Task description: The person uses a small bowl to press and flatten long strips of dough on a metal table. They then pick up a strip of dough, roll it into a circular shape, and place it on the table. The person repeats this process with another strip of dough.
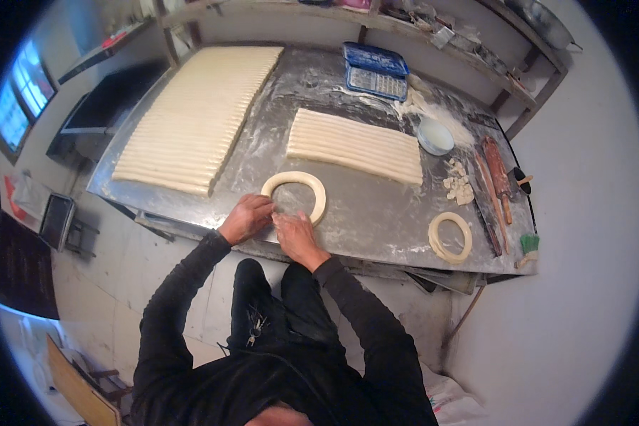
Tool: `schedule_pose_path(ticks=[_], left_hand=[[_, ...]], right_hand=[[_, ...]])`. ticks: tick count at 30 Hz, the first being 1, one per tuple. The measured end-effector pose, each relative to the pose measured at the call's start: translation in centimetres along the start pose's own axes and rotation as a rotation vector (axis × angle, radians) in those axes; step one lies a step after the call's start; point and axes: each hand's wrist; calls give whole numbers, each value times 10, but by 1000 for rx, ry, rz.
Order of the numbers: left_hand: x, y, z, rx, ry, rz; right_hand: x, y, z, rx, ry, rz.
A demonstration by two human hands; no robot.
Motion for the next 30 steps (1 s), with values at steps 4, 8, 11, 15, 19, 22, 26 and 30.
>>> schedule_pose_path(ticks=[4,8,11,15,19,22,26,30], left_hand=[[15,-9,17,-185,-144,15],[27,3,14,-272,-308,9],[41,16,13,-358,-311,-43],[43,42,-2,-420,-300,-172],[41,54,-8,-400,-346,-278],[53,59,-4,-366,-394,-329],[75,68,2,-387,-412,-353],[104,72,10,-391,-416,-436]], right_hand=[[26,-37,-27,161,155,-103],[32,-21,-30,179,121,-88],[35,-47,-35,318,224,-84],[-6,-34,-7,18,111,154],[-25,-49,16,148,96,113],[-29,-48,15,19,214,-8],[-43,-46,-5,-126,473,22],[-46,-54,-31,179,637,153]])
Point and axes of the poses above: each hand's wrist, its own z-axis away from the middle knuckle, its own y-axis out of the palm, x = y × z, and after that the axes turned 14 degrees about z, right-handed
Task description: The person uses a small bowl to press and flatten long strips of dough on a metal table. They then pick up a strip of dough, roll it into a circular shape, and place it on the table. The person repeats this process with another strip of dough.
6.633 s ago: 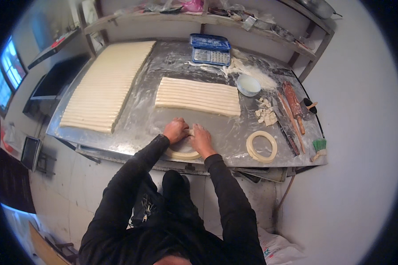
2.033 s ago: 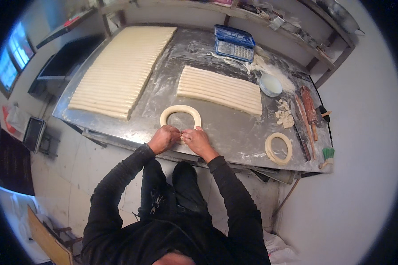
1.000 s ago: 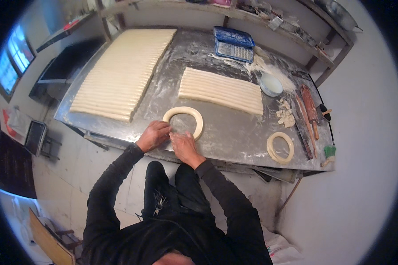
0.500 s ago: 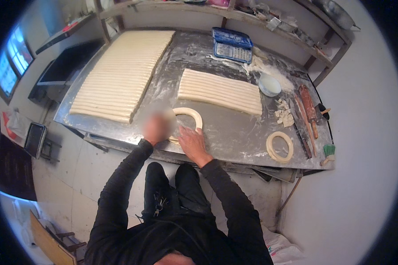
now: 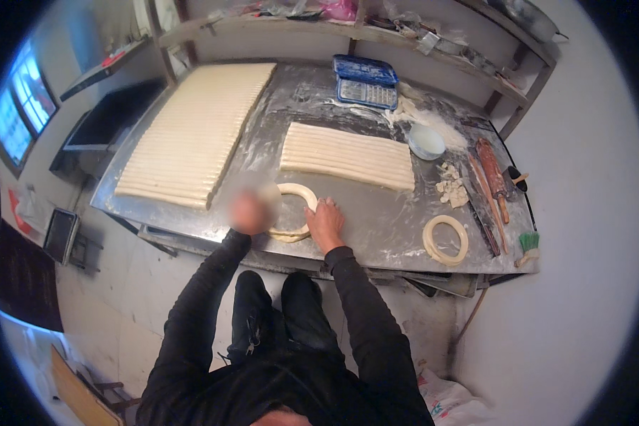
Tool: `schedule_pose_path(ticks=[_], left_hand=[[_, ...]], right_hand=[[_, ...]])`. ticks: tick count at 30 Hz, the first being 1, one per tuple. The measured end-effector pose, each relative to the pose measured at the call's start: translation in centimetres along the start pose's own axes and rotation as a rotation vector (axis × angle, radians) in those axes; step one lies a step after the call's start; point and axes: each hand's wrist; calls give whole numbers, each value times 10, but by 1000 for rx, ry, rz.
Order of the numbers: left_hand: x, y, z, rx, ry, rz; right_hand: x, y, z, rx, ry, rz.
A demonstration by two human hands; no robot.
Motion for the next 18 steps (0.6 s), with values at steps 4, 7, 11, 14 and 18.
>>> schedule_pose_path(ticks=[4,7,11,14,18], left_hand=[[26,3,2,-109,42,-113],[46,-21,1,-30,49,133],[20,-32,11,-19,79,76],[19,-43,15,42,-13,109],[-10,-49,18,37,-3,195]], right_hand=[[14,10,-3,-152,-42,-55],[-2,11,18,-400,-92,-223],[-72,-17,97,-472,-28,-501],[-134,-18,171,-425,90,-617],[-229,27,255,-235,579,-1048]])
Point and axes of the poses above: each hand's wrist, its own z-axis away from the middle knuckle, its own y-axis out of the palm, x = y × z, and after that the axes turned 14 degrees about z, right-handed
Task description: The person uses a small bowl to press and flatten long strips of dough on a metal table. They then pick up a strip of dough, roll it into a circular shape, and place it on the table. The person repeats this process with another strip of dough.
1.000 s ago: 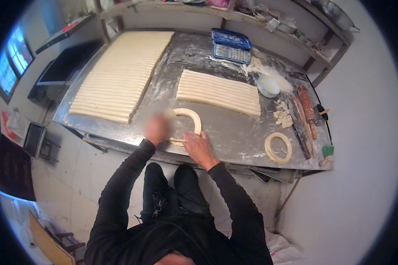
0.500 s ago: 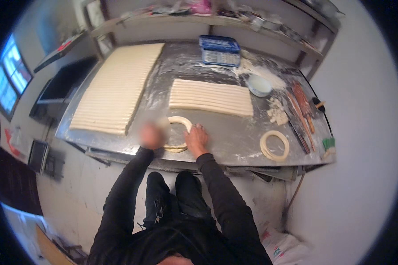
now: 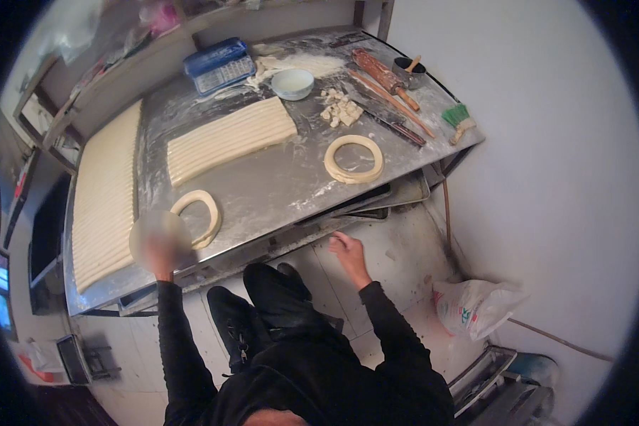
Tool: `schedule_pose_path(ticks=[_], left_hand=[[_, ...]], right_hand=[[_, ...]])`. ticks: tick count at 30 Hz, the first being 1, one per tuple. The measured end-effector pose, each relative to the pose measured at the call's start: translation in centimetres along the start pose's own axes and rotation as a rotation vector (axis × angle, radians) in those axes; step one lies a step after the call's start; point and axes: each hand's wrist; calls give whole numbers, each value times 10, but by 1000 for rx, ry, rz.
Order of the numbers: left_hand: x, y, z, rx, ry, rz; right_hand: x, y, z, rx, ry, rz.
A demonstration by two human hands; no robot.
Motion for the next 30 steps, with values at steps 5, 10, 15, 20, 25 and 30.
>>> schedule_pose_path(ticks=[5,10,15,20,25,30], left_hand=[[-27,-4,4,9,-71,-2],[-51,-29,34,-59,-99,-4],[-126,-29,50,-303,-111,34],[-138,-51,74,-370,-212,-23],[-135,-79,99,-407,-310,-71],[-140,-85,102,-406,-330,-31]], right_hand=[[-52,-40,-38,-76,326,-157],[-93,-8,-108,118,254,-640],[-135,17,-158,135,435,-851],[-159,-8,-174,262,406,-893],[-123,17,-169,76,527,-732],[-140,13,-172,198,423,-720]])
Point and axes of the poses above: each hand's wrist, its own z-axis away from the middle knuckle, its own y-axis out of the palm, x = y × z, and after that the axes turned 14 degrees about z, right-handed
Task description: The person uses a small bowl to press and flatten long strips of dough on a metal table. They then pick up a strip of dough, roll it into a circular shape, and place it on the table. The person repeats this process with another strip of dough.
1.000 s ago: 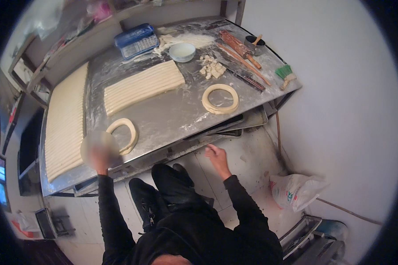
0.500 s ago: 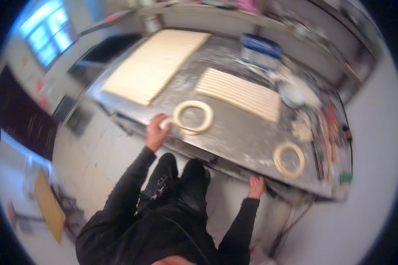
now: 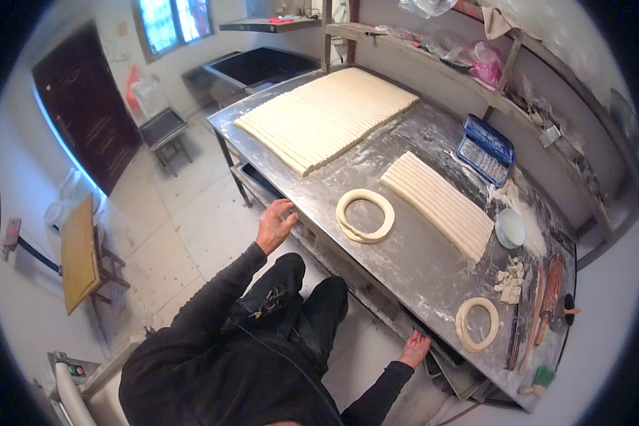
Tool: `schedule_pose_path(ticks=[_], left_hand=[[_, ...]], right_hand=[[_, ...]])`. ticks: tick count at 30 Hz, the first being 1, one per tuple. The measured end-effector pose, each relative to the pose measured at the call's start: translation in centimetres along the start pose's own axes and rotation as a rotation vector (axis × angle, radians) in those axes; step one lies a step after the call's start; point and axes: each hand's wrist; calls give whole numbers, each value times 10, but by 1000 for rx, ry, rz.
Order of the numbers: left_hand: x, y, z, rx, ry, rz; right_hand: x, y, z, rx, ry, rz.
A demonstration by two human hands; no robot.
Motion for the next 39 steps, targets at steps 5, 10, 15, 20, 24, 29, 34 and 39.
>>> schedule_pose_path(ticks=[5,10,15,20,24,29,34,39], left_hand=[[-2,3,0,9,-6,51],[10,-12,2,-5,-9,5],[29,-30,-11,-51,-158,64],[87,-54,-38,-153,-181,73],[129,-72,-88,-235,-176,129],[188,-92,-109,-346,-293,159],[208,-154,-99,-398,-501,80],[225,-289,-72,-606,-673,-124]], right_hand=[[1,-3,-7,-67,2,-63],[16,23,22,247,255,-335],[-8,40,47,128,163,81],[-64,110,89,232,197,390],[-125,178,103,535,0,944],[-177,334,171,866,237,1199],[-163,519,243,1018,654,1165],[-194,621,274,1088,762,1279]])
Point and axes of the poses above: each hand's wrist, its own z-axis away from the middle knuckle, its own y-axis out of the palm, x = y × z, and after that the axes turned 14 degrees about z, right-handed
